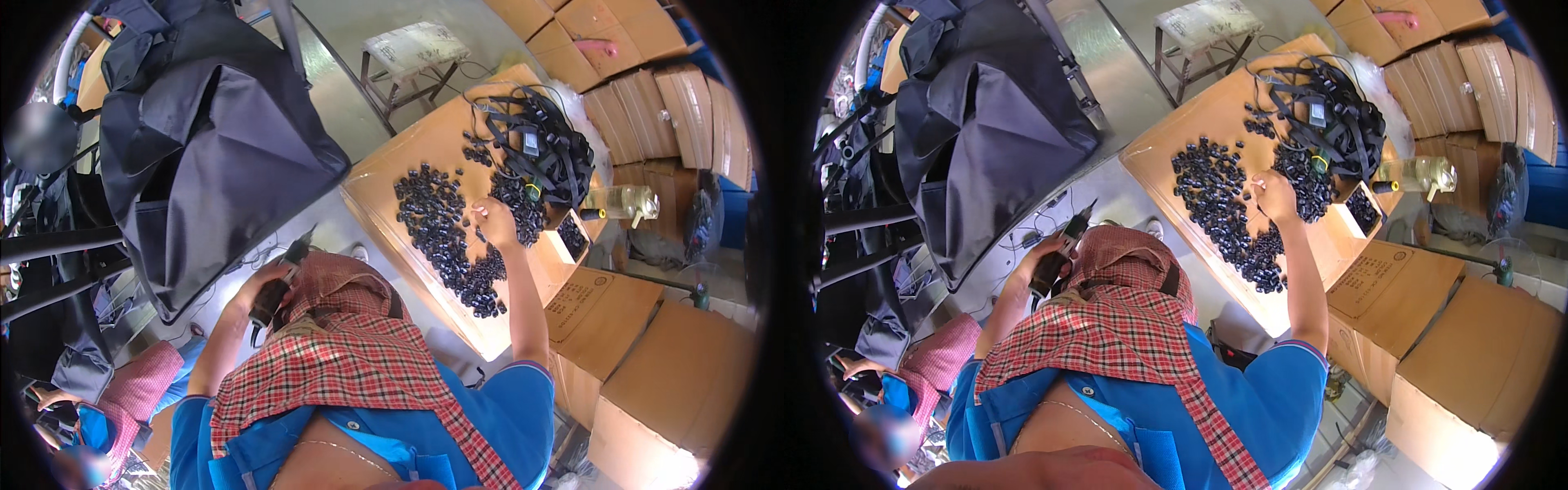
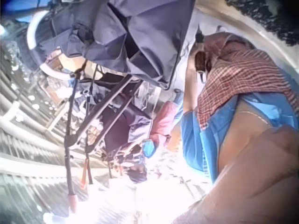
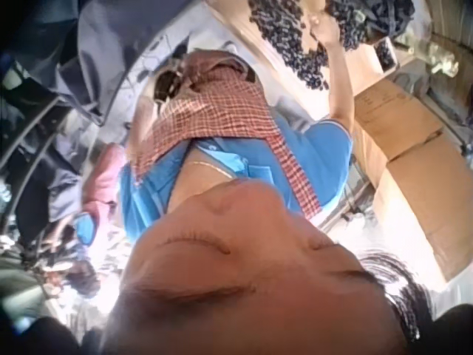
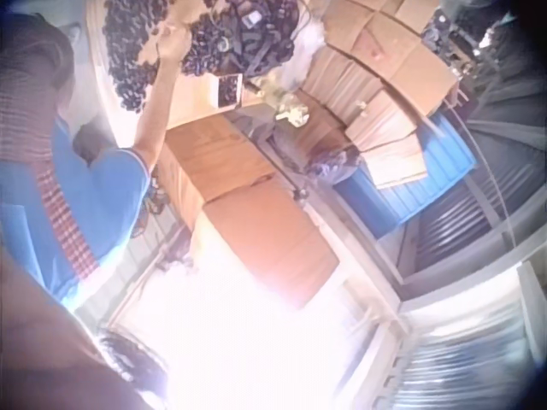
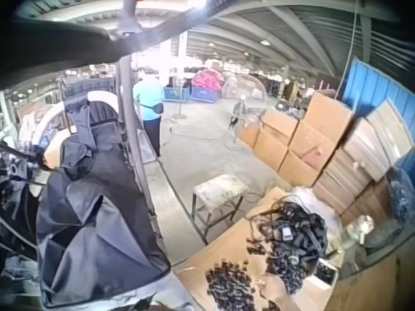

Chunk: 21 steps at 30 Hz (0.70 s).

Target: The person uses a cordless drill to attach black plastic fasteners to the fabric canopy of a stroller. They repeatedly pick fasteners from a cardboard box, position them on the canopy, and drive them in with the drill. The person also adjusts the stroller frame and canopy during the process.

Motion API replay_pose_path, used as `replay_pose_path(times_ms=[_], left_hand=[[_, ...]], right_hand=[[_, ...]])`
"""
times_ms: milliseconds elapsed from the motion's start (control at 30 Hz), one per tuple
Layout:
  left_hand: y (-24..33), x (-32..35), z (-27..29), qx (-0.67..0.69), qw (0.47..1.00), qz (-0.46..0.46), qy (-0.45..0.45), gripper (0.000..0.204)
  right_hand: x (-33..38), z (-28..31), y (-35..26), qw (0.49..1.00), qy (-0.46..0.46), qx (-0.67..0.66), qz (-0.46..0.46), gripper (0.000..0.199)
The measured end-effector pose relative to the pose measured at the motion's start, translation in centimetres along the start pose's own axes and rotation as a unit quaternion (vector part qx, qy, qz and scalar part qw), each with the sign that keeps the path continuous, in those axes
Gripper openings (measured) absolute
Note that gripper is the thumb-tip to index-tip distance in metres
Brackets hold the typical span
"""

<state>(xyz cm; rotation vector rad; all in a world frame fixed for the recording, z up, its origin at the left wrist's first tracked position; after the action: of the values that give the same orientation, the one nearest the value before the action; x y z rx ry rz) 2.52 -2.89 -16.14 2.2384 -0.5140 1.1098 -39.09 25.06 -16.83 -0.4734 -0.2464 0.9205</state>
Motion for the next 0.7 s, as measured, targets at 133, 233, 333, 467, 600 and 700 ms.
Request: replay_pose_path(times_ms=[133,233,333,467,600,700], left_hand=[[3.7,0.5,-7.5,-0.128,0.989,-0.026,-0.069,0.080],[4.2,1.0,-11.1,-0.171,0.980,-0.014,-0.100,0.088],[4.2,0.9,-14.4,-0.193,0.972,0.004,-0.135,0.089],[4.0,0.9,-16.8,-0.211,0.967,-0.003,-0.140,0.093],[4.1,1.3,-17.4,-0.232,0.965,-0.008,-0.123,0.093],[3.8,0.7,-17.2,-0.253,0.958,-0.022,-0.130,0.094]], right_hand=[[2.1,0.4,0.3,0.996,0.065,0.054,0.031,0.010],[2.8,0.8,1.3,0.992,0.112,0.047,-0.017,0.010],[2.4,0.6,1.7,0.988,0.134,0.074,-0.020,0.010],[1.5,0.7,0.7,0.988,0.123,0.095,-0.018,0.011],[1.1,0.6,1.5,0.984,0.127,0.127,-0.016,0.007],[0.2,-0.1,1.8,0.969,0.105,0.223,0.000,0.007]])
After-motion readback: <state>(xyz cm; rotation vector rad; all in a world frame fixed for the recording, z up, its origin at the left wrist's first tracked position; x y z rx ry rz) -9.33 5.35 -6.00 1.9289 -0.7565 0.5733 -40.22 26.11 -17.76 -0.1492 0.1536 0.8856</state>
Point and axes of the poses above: each hand's wrist, its own x-axis away from the middle knuckle, its own z-axis out of the back of the hand, y = z × x, the point moved 6 cm from there along -x, towards the middle knuckle, and after that the axes turned 10 degrees about z, right-handed, at the moved point
